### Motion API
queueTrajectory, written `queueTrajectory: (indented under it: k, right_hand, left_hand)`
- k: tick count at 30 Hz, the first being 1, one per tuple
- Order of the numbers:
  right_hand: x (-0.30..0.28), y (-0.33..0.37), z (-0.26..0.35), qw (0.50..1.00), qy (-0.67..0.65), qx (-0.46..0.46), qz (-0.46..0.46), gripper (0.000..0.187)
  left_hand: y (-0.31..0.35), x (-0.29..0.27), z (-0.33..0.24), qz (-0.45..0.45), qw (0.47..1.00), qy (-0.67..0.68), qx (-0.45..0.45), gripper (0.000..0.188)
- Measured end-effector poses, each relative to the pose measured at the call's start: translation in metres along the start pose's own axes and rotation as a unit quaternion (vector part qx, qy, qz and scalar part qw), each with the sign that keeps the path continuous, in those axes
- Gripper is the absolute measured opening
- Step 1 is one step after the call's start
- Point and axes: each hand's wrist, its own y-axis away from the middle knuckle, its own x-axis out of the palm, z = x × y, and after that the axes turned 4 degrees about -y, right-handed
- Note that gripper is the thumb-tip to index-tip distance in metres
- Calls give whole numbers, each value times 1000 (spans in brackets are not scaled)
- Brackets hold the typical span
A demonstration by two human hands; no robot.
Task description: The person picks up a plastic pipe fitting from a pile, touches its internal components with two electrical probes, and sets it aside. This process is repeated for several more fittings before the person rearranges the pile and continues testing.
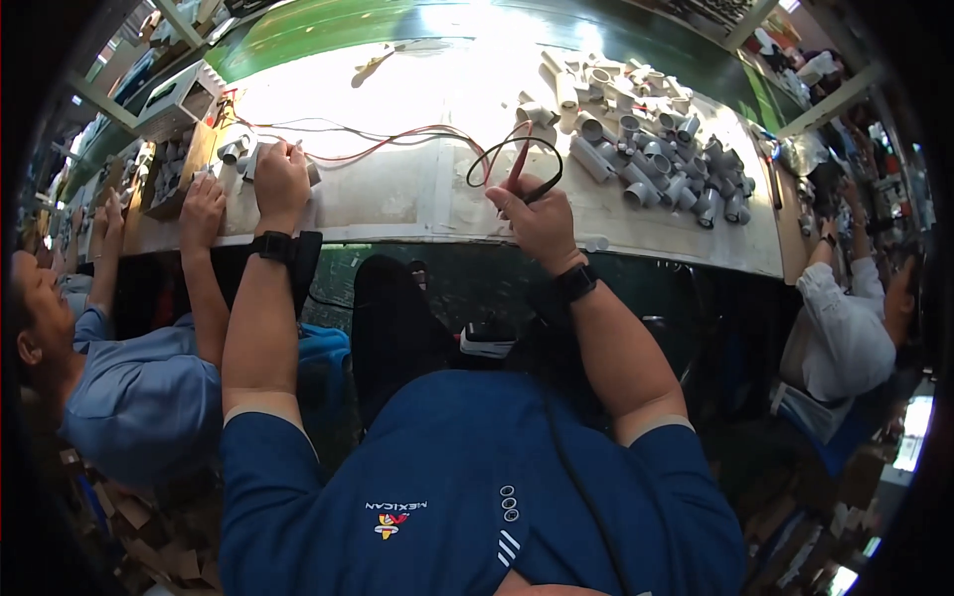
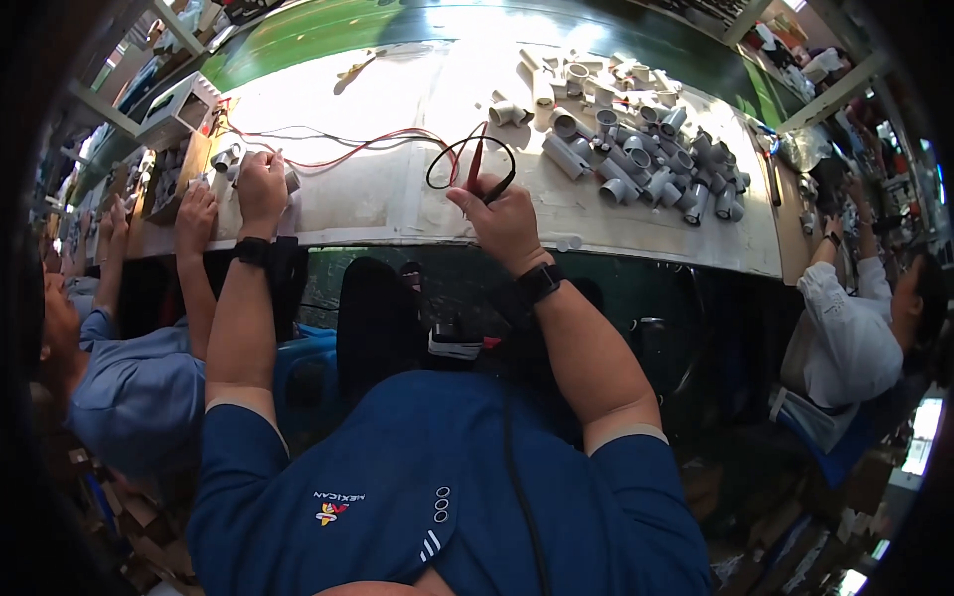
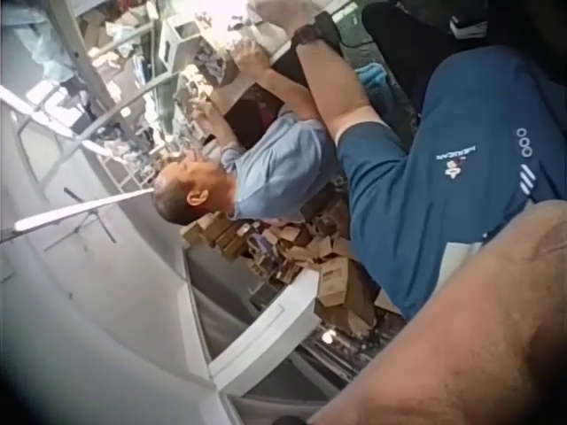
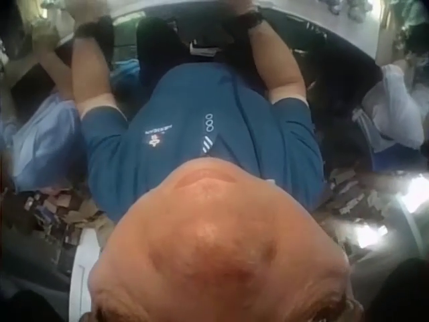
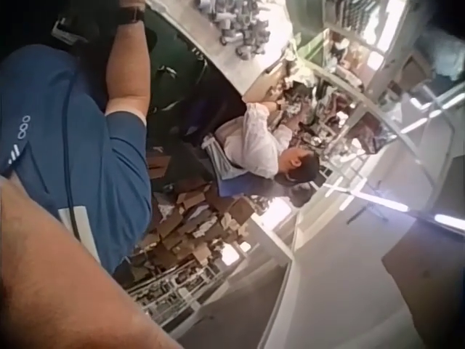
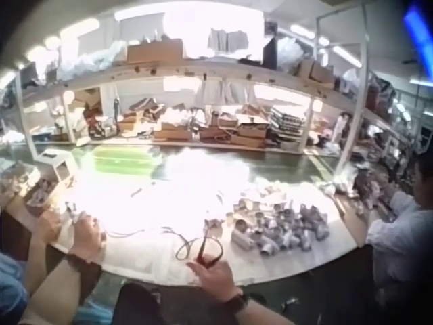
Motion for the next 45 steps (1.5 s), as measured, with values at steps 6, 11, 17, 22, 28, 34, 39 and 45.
queueTrajectory:
  k: [6,11,17,22,28,34,39,45]
  right_hand:
    - [-14,10,-1,999,26,-16,-12,22]
    - [-16,8,2,999,14,-42,8,22]
    - [-17,7,3,996,37,-75,15,24]
    - [-17,7,7,998,23,-55,15,24]
    - [-15,8,5,1000,-4,-28,-4,25]
    - [-15,11,2,999,-44,31,-9,24]
    - [-2,2,14,990,-87,107,2,22]
    - [44,3,35,982,-132,131,32,23]
  left_hand:
    - [-35,20,-109,5,996,-50,74,37]
    - [-50,75,-252,215,893,202,339,43]
    - [-64,118,-321,420,808,68,406,50]
    - [-60,148,-316,387,842,24,376,46]
    - [-68,117,-271,367,871,88,314,36]
    - [-23,18,-178,203,913,334,115,38]
    - [86,-11,-127,94,897,425,76,45]
    - [171,-22,-131,30,933,351,78,51]
